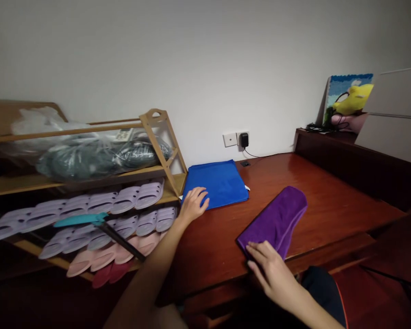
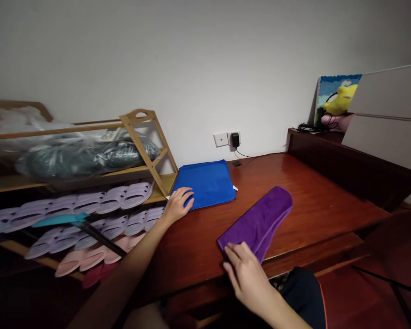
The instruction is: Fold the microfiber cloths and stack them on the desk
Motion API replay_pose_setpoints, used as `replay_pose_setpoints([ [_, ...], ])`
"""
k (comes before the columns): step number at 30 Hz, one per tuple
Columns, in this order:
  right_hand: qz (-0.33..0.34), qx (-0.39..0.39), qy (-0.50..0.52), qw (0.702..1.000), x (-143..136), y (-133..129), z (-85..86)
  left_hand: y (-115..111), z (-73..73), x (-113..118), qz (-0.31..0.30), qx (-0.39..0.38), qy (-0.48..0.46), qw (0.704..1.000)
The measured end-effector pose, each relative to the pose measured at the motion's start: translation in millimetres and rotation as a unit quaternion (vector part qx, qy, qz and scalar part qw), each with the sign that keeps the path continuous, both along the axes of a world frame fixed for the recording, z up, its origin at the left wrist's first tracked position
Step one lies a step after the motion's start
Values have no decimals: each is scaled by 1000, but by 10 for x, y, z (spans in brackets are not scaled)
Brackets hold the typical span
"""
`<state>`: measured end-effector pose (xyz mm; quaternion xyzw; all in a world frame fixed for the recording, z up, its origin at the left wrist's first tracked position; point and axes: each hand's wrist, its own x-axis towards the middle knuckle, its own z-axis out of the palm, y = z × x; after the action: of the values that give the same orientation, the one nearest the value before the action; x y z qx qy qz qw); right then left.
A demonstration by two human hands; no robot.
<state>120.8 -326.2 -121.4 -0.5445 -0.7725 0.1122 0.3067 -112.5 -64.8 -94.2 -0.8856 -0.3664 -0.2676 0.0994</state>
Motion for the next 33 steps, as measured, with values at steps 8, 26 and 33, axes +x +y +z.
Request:
replay_pose_setpoints([
  [8, 17, 12, 113, 993, 648, -21, 115, -1623, 298, 497, -207, -176, 124, 954],
  [26, -52, -11, -137, 989, 1273, -151, -187, -1629, -75, -511, -154, -150, 123, 969],
  [33, -52, 48, -150, 986, 1301, -157, -287, -1547, -122, -775, -106, -60, 89, 989],
])
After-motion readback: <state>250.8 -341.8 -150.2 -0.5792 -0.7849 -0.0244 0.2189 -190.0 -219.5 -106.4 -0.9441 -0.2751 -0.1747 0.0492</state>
